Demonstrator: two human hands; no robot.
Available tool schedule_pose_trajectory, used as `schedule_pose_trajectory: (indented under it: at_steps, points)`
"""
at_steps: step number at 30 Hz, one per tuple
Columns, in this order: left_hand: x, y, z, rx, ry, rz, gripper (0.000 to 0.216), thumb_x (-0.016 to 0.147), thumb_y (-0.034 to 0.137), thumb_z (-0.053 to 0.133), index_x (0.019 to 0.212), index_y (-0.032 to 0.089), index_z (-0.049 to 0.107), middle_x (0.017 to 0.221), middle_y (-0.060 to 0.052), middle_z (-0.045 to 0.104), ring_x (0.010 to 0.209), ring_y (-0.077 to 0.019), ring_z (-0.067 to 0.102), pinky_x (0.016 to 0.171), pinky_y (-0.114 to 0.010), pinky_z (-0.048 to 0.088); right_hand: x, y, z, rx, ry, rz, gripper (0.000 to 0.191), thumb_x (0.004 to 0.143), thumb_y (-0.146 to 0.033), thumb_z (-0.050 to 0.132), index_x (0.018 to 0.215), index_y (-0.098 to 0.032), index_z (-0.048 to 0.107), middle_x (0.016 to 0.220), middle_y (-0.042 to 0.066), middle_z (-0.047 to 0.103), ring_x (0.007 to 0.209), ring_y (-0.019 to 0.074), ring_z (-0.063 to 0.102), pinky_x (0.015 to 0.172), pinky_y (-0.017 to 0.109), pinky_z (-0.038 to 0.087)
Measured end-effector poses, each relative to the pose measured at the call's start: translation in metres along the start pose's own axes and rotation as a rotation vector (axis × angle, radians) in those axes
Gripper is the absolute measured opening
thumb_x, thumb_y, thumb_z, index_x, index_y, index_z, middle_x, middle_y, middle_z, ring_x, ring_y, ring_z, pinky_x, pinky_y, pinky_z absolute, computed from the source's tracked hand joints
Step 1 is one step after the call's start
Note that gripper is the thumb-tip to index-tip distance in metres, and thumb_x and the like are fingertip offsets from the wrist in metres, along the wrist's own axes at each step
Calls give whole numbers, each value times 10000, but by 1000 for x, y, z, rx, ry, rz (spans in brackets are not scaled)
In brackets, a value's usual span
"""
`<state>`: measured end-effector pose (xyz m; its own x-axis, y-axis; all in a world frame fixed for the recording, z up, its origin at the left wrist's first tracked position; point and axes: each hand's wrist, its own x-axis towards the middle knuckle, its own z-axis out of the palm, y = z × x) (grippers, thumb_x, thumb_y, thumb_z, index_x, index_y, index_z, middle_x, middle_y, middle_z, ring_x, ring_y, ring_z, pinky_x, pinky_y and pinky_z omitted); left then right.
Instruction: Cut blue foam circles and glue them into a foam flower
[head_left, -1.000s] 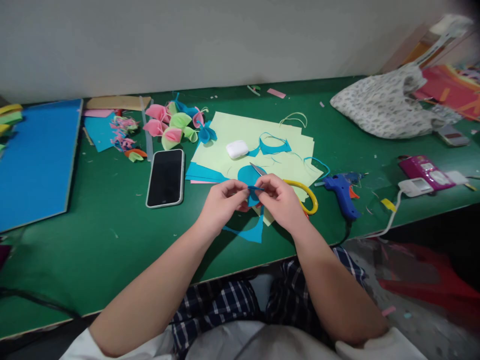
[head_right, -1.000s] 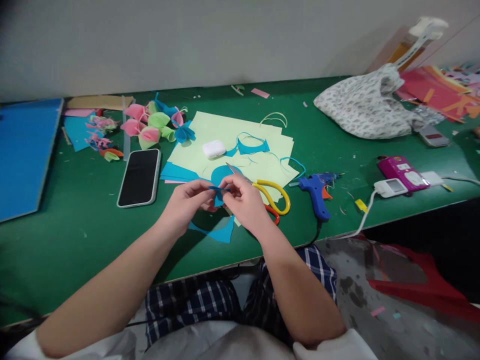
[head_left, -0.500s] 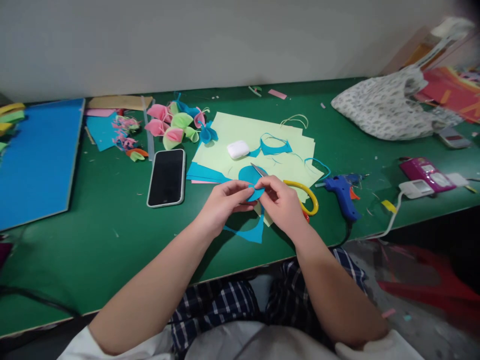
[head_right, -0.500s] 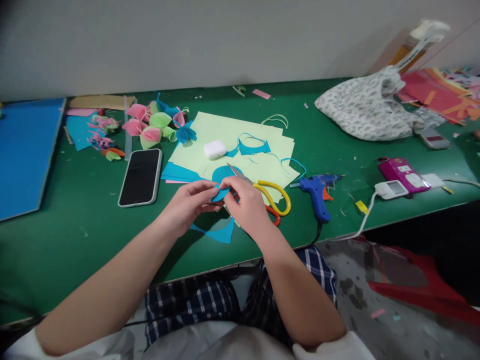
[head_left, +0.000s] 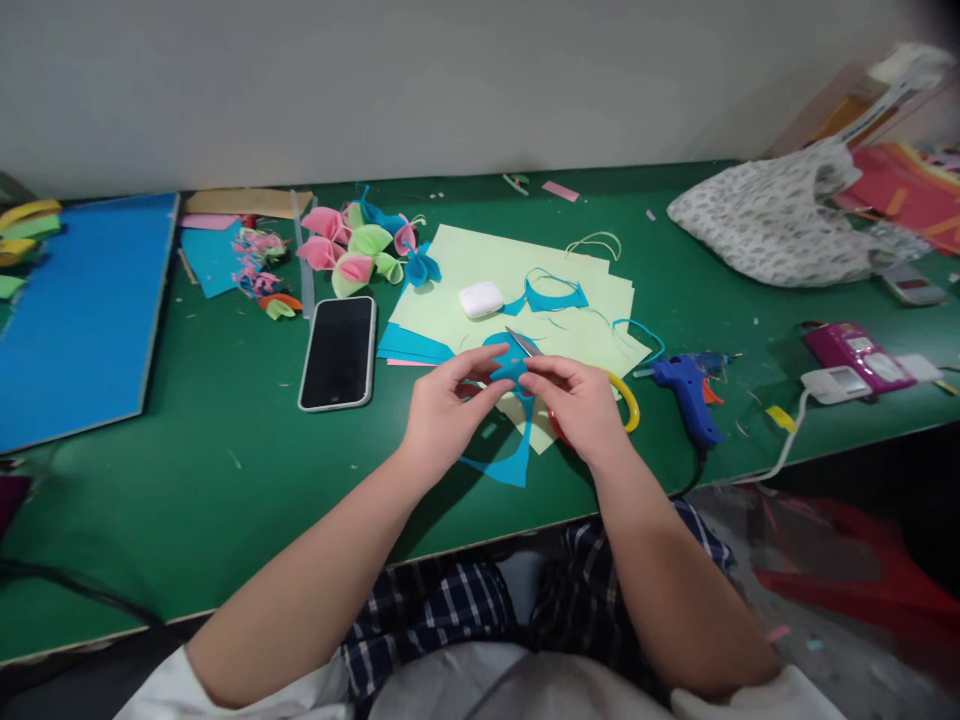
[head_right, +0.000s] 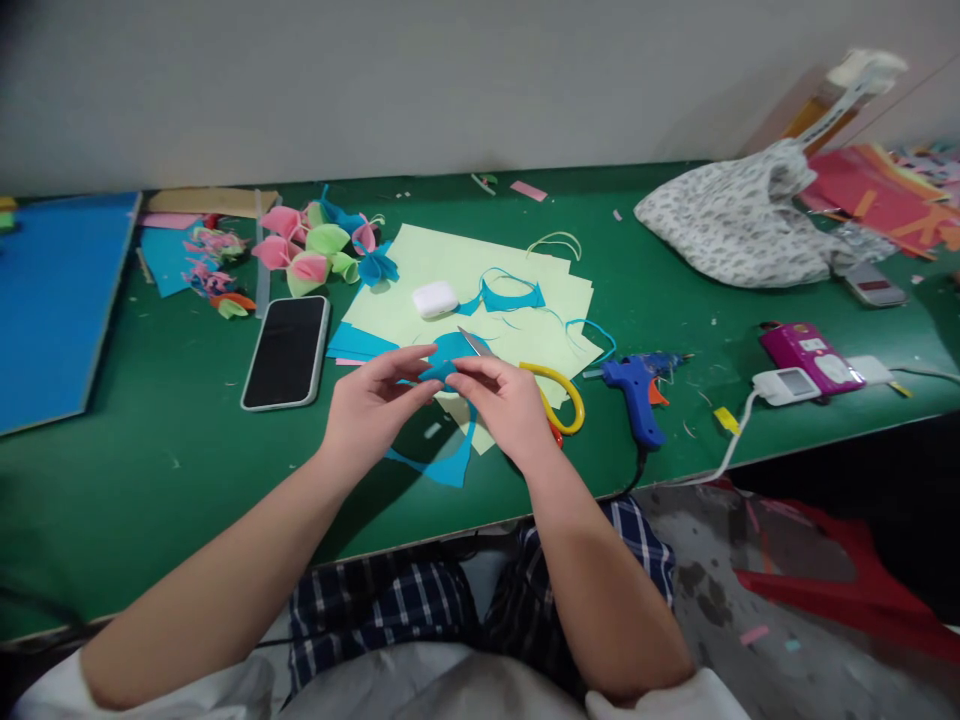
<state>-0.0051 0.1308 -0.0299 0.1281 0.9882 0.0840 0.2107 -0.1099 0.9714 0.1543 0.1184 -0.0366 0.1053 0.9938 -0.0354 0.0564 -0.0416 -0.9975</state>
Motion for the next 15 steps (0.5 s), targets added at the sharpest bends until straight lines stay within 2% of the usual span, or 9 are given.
schedule_pose_trajectory:
  at_steps: [6, 15]
  points:
    - [-1, 0, 1, -30, 40, 47, 313, 723, 310, 737, 1027, 238, 717, 928, -31, 727, 854, -156, 656, 743, -245, 535, 0, 4, 0, 98, -24, 7, 174, 693, -324, 740, 831, -223, 713, 767, -5, 732, 698, 156, 684, 717, 322, 567]
    - [-2, 3, 1, 1, 60, 67, 237, 738, 306, 721, 960, 224, 734, 978, -39, 734, 813, -158, 662, 764, -266, 532, -3, -3, 1, 21, -37, -105, 118, 746, -288, 706, 852, -243, 734, 876, 2, 746, 817, 164, 687, 775, 311, 559]
